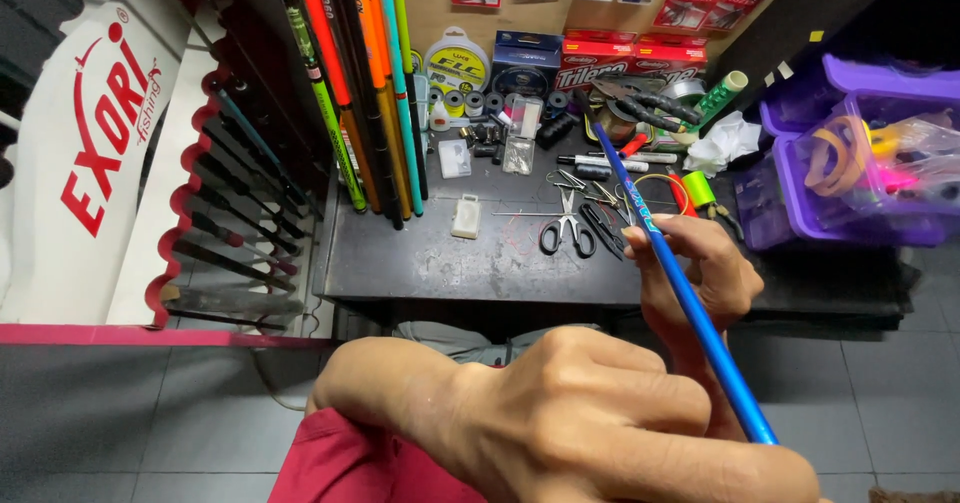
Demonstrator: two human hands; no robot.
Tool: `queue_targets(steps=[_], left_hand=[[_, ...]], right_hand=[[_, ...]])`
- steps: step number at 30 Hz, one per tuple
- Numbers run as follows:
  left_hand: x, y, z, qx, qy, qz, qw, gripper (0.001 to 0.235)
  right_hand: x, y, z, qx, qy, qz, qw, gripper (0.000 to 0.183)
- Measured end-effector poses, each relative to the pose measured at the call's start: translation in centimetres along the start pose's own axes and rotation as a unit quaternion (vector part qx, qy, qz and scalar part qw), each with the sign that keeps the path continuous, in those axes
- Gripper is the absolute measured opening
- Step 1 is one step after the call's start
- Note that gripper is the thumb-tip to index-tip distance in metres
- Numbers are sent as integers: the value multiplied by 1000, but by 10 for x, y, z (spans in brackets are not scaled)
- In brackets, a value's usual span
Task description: The person assembles a blue fishing rod by inserting a smaller blue section into a larger black section. They then use pliers to attach a small yellow component to the tip of the rod and wrap a yellow rubber band around the rod's body.
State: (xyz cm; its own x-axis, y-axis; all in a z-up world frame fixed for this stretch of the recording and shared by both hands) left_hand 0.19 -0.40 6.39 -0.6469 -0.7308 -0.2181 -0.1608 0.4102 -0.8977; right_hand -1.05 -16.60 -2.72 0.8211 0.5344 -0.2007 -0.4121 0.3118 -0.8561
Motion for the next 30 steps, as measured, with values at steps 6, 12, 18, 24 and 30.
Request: queue_targets(steps=[6,12,18,24,30], left_hand=[[12,36,17,10,23,79,997,45],[12,31,11,31,100,36,994,34],[13,36,12,31,124,44,991,34],[16,35,12,32,101,40,994,32],[17,31,12,22,94,33,995,31]], right_hand=[[-2,2,-7,-45,8,9,999,22],[-3,12,-17,-16,-20,20,999,41],[-4,17,-27,7,-39,35,999,51],[-3,13,-26,-6,-21,42,999,49],[-3,13,-30,-7,8,40,999,48]])
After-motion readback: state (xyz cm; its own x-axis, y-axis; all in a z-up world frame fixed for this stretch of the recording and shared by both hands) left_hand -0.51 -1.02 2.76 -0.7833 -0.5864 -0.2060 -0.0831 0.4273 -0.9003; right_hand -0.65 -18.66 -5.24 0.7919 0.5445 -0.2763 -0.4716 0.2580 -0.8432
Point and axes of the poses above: each hand's wrist, its own y-axis away from the middle knuckle, its own x-axis out of the palm, z = x × y, the point moved 2 cm from there along -y, towards the middle knuckle, and after that the axes turned 8 degrees about -z, right-handed, at the moved point
